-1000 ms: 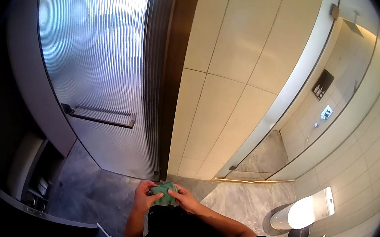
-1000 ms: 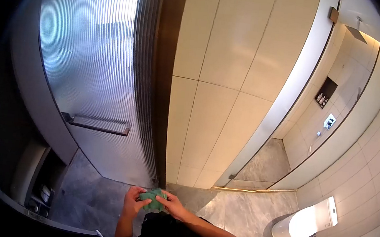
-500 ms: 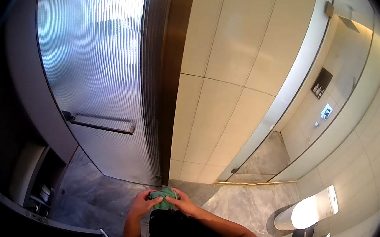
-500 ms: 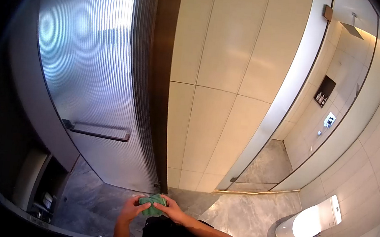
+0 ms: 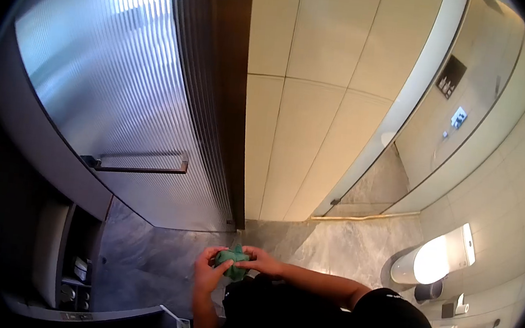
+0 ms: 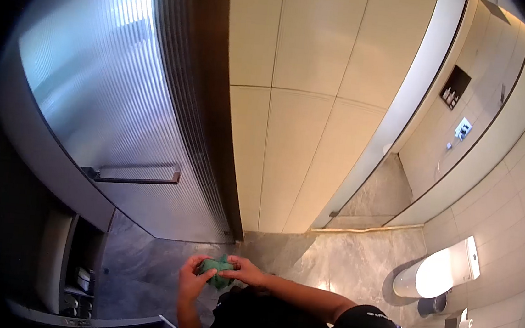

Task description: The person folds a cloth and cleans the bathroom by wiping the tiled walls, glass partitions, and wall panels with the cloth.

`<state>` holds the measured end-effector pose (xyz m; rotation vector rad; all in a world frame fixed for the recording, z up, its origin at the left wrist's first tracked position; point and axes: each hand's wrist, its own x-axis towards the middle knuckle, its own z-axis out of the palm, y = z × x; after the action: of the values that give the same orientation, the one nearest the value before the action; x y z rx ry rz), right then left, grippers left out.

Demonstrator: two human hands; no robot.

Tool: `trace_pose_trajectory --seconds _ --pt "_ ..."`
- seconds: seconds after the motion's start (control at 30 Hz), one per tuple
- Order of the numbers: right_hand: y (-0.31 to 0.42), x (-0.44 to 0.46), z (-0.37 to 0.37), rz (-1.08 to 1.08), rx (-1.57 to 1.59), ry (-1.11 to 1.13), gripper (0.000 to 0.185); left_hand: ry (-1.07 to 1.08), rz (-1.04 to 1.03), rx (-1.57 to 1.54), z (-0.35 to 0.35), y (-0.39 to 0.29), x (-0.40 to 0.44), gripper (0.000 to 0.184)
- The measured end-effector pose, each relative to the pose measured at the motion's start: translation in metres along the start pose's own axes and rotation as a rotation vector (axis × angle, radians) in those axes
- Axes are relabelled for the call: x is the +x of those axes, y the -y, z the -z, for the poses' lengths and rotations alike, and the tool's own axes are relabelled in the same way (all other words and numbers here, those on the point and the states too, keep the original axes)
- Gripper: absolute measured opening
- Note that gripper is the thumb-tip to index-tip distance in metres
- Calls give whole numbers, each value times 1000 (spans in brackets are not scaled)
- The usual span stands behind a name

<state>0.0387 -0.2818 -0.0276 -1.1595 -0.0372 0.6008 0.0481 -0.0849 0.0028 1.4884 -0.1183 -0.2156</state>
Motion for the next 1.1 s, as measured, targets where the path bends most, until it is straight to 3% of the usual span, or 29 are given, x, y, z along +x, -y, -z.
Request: trace_pose_trajectory --seconds 0.1,0.17,0.3,0.4,0.43,0.5,0.53,0.57,0.6,0.67,0.7,0.73,0.8,0.87,0.97,1.1 --pt "14 -1 3 72 -161 26 27 6 -28 7 -8 -9 4 41" --pt "20 3 11 240 -413 46 32 22 -5 -13 -16 -6 12 43" --pt "29 2 42 100 -471 -7 31 30 -14 -10 -35 6 34 50" --pt "35 2 69 183 -460 -168 35 11 -52 38 -62 -6 66 54" --pt "48 1 80 254 -451 -331 34 26 -53 49 -69 -14 78 54" --pt "70 1 117 461 -446 -594 34 -148 -192 346 -84 -38 107 52" --pt "81 2 143 596 -456 -692 34 -188 -335 492 -85 -51 126 46" --pt "108 -8 167 442 -589 -873 34 -227 -477 638 -81 -67 147 40" --pt "129 -14 191 574 -349 -928 31 -259 -646 723 -79 -86 167 33" --pt "196 -39 221 772 -491 -1225 26 -394 -978 868 -79 -131 205 18" --pt "218 -44 252 921 -453 -1313 25 -470 -1103 852 -82 -153 226 23" --pt "258 -64 250 919 -631 -1474 26 -580 -1125 750 -86 -167 246 40" --pt "311 -78 276 1187 -674 -1532 26 -714 -1202 863 -106 -213 265 67" --pt "353 -89 272 1099 -673 -1701 27 -751 -1030 902 -103 -218 295 89" --pt "381 -73 286 1236 -753 -1790 29 -883 -909 1148 -113 -214 317 95" --pt "383 1 266 1376 -1000 -1739 20 -1000 -954 1189 -119 -214 330 91"
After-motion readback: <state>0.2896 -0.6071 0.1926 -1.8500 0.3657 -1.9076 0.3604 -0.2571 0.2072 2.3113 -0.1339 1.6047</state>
